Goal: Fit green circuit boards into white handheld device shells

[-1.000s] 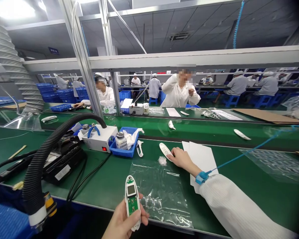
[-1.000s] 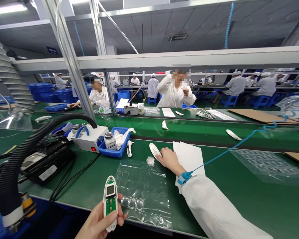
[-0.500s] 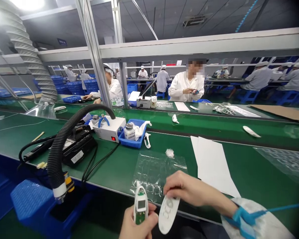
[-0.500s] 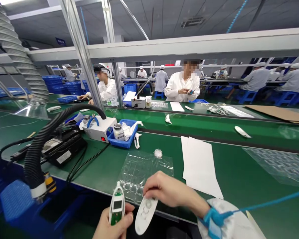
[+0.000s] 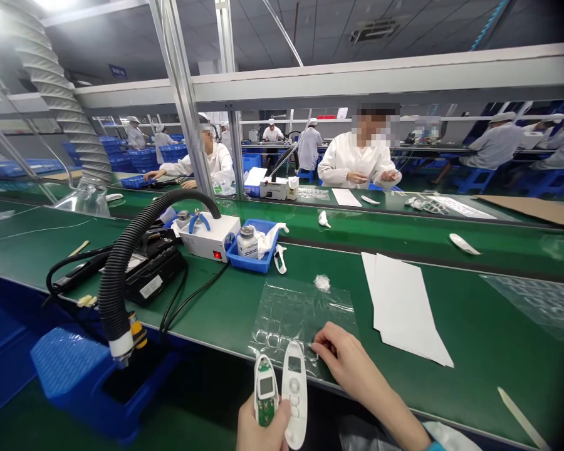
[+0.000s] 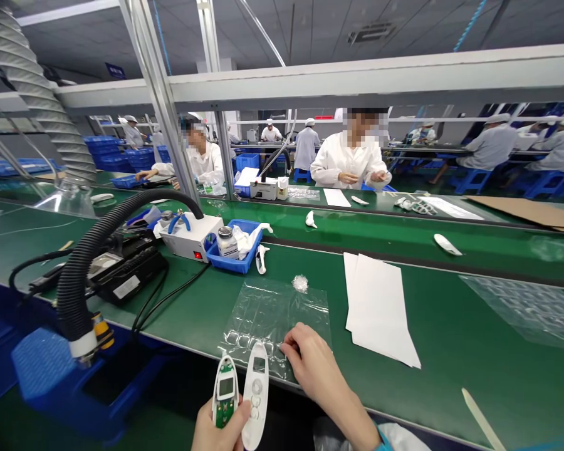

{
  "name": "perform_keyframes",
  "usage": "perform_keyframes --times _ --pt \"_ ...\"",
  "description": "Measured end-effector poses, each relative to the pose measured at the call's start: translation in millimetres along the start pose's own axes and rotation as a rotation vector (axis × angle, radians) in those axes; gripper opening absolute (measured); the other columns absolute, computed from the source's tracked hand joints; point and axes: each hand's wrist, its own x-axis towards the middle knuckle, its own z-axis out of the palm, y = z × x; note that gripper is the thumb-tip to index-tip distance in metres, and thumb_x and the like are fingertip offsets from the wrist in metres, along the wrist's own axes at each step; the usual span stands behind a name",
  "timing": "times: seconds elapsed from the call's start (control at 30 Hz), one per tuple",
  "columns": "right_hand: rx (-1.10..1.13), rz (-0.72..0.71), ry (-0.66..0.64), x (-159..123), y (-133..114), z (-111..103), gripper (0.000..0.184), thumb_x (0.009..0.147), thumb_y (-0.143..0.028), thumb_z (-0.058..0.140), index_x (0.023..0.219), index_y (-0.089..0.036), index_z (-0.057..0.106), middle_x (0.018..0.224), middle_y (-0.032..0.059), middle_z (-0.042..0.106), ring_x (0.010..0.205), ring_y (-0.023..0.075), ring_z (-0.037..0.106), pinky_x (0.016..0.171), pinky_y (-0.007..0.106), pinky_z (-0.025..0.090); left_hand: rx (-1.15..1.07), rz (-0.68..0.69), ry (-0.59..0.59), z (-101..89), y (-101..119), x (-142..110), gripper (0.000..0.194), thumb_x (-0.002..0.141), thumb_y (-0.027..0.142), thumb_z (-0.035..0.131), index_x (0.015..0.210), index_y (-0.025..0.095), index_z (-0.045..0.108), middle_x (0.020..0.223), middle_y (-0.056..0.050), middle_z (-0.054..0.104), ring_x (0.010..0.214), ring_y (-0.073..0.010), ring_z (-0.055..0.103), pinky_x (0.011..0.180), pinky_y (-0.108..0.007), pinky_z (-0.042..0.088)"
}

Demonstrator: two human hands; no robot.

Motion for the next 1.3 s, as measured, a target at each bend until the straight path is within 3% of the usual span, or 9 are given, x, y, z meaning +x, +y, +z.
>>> perform_keyframes --times 0.13,0.37,0.57,0.97,1.13,1.3 --pt "0.030 0.040 0.037 -9 -1 8 0.021 0.092 -0.030 0.048 0.074 -0.020 0.051 0.076 0.0019 0.057 0.072 0.0177 0.053 0.064 0.028 0.039 0.017 0.002 -0.001 2.3 6 -2 0.031 0.066 0.043 0.068 0.069 0.015 0.056 0.033 0.007 0.038 0.030 -0.0051 0.028 0.034 -0.017 0.021" --pt "0.171 -0.084 0.234 -33 -12 7 0.030 0.095 -0.037 0.045 0.070 -0.021 0.051 0.070 0.0016 0.053 0.066 0.0166 0.045 0.065 0.030 0.036 0.054 0.074 0.030 8.4 5 1 0.017 0.069 0.032 0.061 0.070 0.017 0.052 0.035 0.009 0.034 0.032 -0.0063 0.028 0.033 -0.018 0.022" --pt "0.221 -0.057 0.095 -30 -26 13 0.029 0.094 -0.035 0.047 0.070 -0.020 0.053 0.069 -0.0007 0.052 0.066 0.0145 0.048 0.070 0.029 0.037 0.063 0.104 0.012 15.3 -1 1 0.018 0.066 0.030 0.064 0.070 0.017 0.053 0.042 0.008 0.035 0.034 -0.0071 0.032 0.033 -0.020 0.026" --pt "0.184 -0.033 0.074 -26 -21 17 0.028 0.094 -0.035 0.046 0.072 -0.021 0.052 0.072 0.0001 0.053 0.070 0.0157 0.046 0.069 0.028 0.037 0.021 0.100 0.014 16.5 -1 -1 0.019 0.064 0.030 0.071 0.069 0.016 0.059 0.043 0.006 0.041 0.037 -0.0086 0.035 0.035 -0.020 0.028" --pt "0.323 0.046 0.087 -32 -23 20 0.022 0.091 -0.041 0.050 0.081 -0.022 0.048 0.076 -0.0006 0.053 0.066 0.0141 0.048 0.063 0.025 0.040 -0.045 0.101 0.020 16.6 1 -1 0.022 0.059 0.031 0.078 0.066 0.016 0.062 0.047 0.002 0.052 0.046 -0.0142 0.049 0.043 -0.022 0.040" --pt "0.374 0.093 0.005 -37 -30 22 0.020 0.090 -0.038 0.048 0.082 -0.023 0.040 0.070 -0.0032 0.049 0.062 0.0130 0.049 0.059 0.024 0.039 0.122 0.209 0.056 12.8 -2 -1 0.014 0.060 0.026 0.071 0.062 0.016 0.063 0.058 -0.005 0.064 0.059 -0.0205 0.060 0.059 -0.027 0.050"
